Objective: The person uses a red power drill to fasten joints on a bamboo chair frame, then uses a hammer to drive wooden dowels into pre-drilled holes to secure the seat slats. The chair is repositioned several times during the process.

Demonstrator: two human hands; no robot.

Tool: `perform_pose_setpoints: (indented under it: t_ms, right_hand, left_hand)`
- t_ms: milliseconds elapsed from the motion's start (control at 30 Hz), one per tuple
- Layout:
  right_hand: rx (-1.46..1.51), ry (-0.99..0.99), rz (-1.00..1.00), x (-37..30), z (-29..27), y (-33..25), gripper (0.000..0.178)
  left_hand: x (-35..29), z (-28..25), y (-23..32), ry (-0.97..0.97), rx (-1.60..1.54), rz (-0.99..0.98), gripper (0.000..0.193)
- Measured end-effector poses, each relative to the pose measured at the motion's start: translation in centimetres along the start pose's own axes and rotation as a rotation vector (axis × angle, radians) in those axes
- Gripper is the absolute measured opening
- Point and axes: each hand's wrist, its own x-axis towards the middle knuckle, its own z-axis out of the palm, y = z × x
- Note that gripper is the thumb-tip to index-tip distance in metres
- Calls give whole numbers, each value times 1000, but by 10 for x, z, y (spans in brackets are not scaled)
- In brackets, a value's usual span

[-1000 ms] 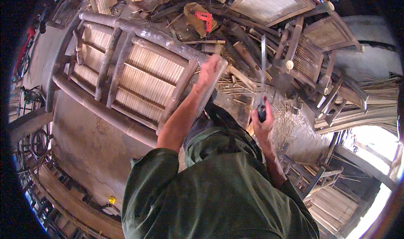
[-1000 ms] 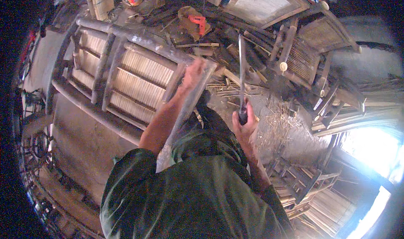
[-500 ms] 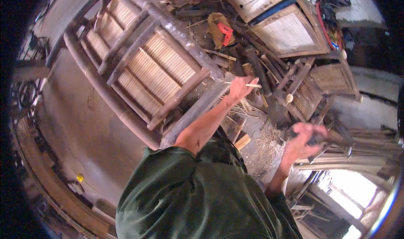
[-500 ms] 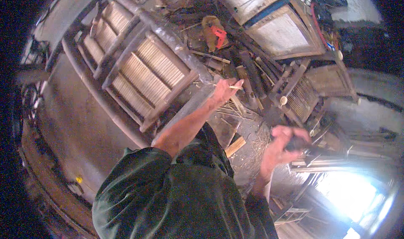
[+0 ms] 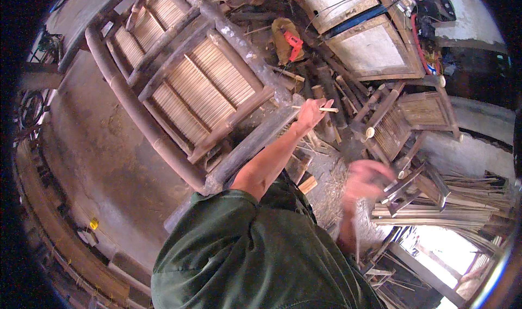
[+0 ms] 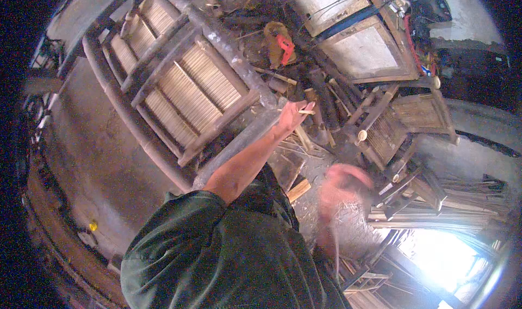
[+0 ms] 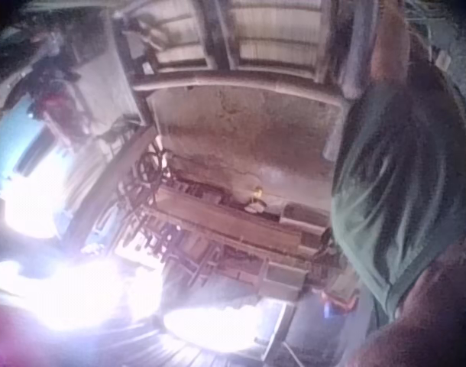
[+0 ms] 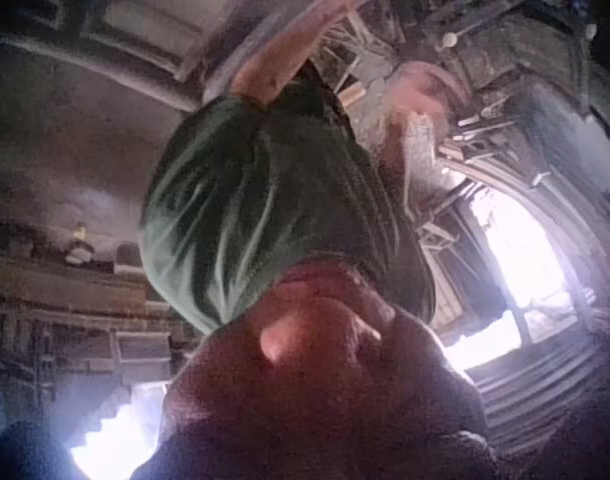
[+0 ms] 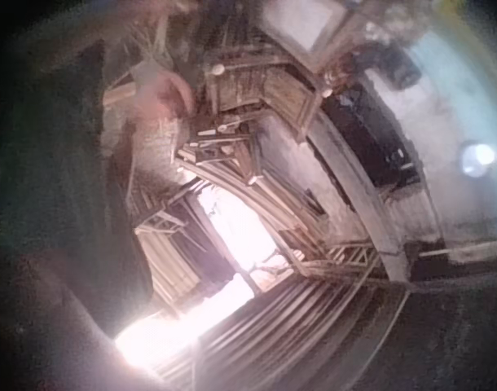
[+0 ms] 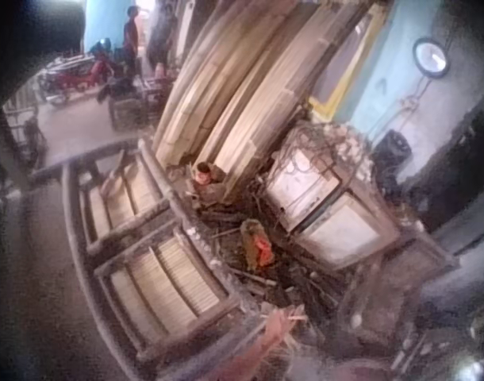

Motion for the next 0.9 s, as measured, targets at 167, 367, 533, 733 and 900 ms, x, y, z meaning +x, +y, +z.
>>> perform_pose_setpoints:
  t_ms: [167,367,533,733,900]
  right_hand:
    - [-319,-460,184,-34,7,50,16]
    - [248,178,252,33,0,-15,17]
    - [-538,-535,187,-38,11,26,36]
    - [144,66,100,61,-13,-30,3]
    - [-578,-556,77,-30,8,8,24]
  left_hand:
    - [4,13,-15,34,-152,76,44]
    - [1,-2,-9,-41,-15,-17,43]
    - [4,12,-23,9,-52,92,45]
    - [4,-8,-14,-6,10,55,42]
    - [-4,-1,0,-38,-41,55,40]
